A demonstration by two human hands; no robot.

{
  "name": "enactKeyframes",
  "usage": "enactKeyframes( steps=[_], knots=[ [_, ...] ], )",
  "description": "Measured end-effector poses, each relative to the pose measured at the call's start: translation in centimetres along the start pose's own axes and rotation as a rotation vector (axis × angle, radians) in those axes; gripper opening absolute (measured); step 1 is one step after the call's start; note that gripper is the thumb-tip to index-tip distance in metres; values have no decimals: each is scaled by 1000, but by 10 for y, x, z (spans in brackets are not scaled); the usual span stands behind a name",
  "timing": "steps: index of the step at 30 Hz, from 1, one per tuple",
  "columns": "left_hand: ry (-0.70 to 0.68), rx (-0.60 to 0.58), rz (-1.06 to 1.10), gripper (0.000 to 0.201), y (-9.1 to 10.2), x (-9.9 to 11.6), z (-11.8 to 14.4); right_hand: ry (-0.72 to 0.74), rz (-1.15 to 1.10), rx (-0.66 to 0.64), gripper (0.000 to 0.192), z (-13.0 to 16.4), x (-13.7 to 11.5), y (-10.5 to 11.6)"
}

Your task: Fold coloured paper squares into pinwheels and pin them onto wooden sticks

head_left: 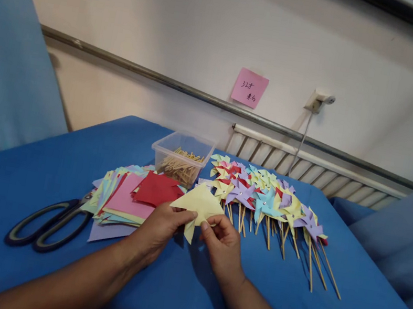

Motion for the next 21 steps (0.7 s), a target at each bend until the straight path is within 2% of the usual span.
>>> enactKeyframes(
  steps=[14, 21],
  knots=[
    [8, -10, -6, 16, 1, -5, -3, -21, 5, 12, 30, 2, -3, -2],
    [-3, -16, -13, 15, -2, -1, 0, -27, -8, 25, 30, 2, -2, -2]
  ],
)
Point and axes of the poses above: each hand's wrist, its own z-axis away from the middle knuckle, its own y-axis out of the back of the hand, x = y × z, the point moved 3 cm from there along -z, towards the middle knuckle, and after that the axes turned 8 degrees about y, right-handed, at the moved point
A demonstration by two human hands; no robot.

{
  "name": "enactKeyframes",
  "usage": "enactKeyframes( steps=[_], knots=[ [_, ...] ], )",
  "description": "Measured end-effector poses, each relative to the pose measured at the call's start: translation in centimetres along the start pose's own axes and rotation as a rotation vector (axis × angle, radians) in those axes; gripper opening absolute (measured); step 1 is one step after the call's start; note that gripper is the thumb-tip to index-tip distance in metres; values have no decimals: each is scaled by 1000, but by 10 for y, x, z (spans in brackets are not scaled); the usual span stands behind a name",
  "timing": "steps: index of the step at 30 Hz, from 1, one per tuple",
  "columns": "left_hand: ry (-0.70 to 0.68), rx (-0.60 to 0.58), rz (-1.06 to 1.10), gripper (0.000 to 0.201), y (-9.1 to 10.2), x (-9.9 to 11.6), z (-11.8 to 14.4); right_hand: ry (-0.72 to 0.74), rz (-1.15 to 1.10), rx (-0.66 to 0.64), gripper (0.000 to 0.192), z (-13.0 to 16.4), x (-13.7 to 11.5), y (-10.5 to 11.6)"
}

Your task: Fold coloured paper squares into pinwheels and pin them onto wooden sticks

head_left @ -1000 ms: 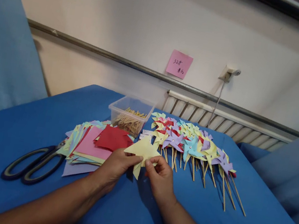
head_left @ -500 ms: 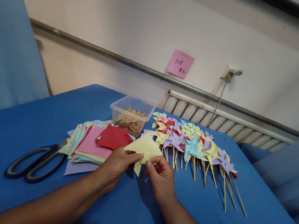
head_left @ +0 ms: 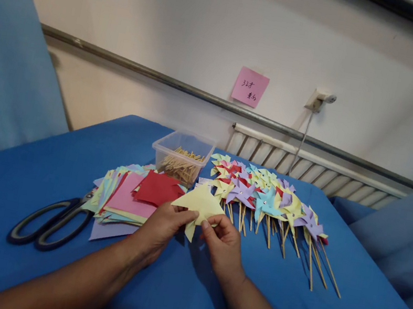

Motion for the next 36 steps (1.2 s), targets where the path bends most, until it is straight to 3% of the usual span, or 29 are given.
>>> enactKeyframes(
  steps=[36],
  knots=[
    [42, -16, 68, 19, 1, 0, 0, 11, -30, 14, 29, -2, 2, 1]
  ],
)
Point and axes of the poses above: each hand's wrist, its own z-axis away from the middle knuckle, its own y-axis out of the back of the hand, x = y × z, the point moved 3 cm from there along -z, towards the middle knuckle, and after that the axes turned 8 degrees about y, right-handed, at the moved point
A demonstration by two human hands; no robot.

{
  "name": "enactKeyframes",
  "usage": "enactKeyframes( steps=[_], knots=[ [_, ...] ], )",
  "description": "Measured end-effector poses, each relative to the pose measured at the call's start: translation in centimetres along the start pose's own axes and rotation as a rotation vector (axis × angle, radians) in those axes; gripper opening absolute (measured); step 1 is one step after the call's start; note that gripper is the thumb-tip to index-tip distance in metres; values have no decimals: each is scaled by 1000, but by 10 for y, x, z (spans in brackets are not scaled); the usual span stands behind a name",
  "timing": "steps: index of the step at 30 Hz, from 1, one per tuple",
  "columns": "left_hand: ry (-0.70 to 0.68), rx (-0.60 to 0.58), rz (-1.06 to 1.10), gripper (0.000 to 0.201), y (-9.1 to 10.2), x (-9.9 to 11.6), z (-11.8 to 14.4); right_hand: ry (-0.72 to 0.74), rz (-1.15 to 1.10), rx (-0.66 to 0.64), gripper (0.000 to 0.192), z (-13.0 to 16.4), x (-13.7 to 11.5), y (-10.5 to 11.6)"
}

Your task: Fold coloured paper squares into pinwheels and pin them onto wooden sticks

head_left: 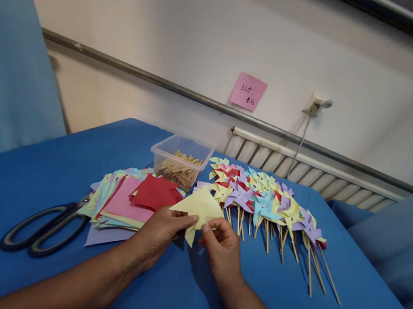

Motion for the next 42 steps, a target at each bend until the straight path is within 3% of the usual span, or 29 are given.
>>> enactKeyframes(
  steps=[13, 21, 25, 29, 42],
  knots=[
    [-20, 45, -42, 20, 2, 2, -2, 26, 48, -6, 26, 2, -4, 0],
    [-21, 63, -105, 19, 2, 2, -2, 284, 154, 228, 17, -7, -13, 20],
    [-41, 57, -142, 25, 0, 4, 0, 389, 312, 127, 8, -8, -24, 20],
    [-63, 45, -171, 28, 0, 5, -1, 379, 349, 36, 4, -6, -28, 15],
    [-36, 23, -215, 23, 0, -1, -3, 352, 316, -19, 3, -6, -24, 10]
  ],
)
Point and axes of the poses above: each hand's wrist, its own z-axis away from the middle knuckle, its own y-axis out of the back of the hand, x = y × z, the point moved 3 cm from there along -z, towards the middle knuckle, and after that the axes turned 8 degrees about y, right-handed, at the moved point
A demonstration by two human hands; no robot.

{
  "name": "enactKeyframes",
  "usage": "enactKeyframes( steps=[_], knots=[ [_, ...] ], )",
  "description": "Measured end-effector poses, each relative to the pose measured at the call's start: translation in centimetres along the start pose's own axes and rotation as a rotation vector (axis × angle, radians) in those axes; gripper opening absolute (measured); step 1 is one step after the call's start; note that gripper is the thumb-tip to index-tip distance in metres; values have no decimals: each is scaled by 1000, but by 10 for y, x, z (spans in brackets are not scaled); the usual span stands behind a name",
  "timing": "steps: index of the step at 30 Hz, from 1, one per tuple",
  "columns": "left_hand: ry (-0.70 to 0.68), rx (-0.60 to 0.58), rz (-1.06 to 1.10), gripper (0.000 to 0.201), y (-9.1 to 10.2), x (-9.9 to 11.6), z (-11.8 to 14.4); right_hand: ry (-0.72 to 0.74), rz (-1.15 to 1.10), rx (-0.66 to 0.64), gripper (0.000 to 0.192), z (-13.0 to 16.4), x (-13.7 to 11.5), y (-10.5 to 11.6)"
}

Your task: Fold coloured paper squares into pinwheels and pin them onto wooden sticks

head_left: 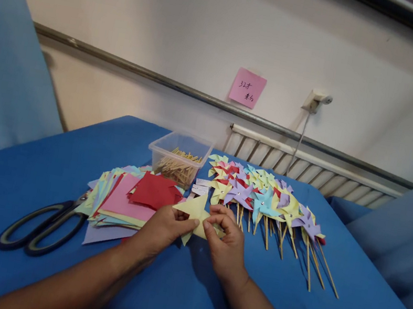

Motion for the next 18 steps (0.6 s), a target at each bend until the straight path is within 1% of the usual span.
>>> enactKeyframes(
  steps=[5, 12, 15, 16, 18],
  knots=[
    [-13, -17, -13, 23, -2, 0, 0, -6, -5, 2, 6, 1, 2, -1],
    [9, -24, 22, 23, -3, 0, -1, -16, -2, 5, 5, 2, 5, -3],
    [30, -31, 76, 25, -3, -1, -1, -40, -26, 7, 5, 3, 6, -3],
    [47, -38, 104, 25, -2, -1, -1, -33, -31, 17, 5, 4, 5, -2],
    [78, -45, 163, 24, 0, -2, -2, 22, -26, 29, 13, 4, 3, 0]
  ],
)
Point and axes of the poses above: each hand's wrist, its own z-axis away from the middle knuckle, its own y-axis out of the back of the hand, x = y × z, the point moved 3 cm from there along -z, towards the middle knuckle, and after that the axes turned 8 degrees about y, right-handed, at the moved point
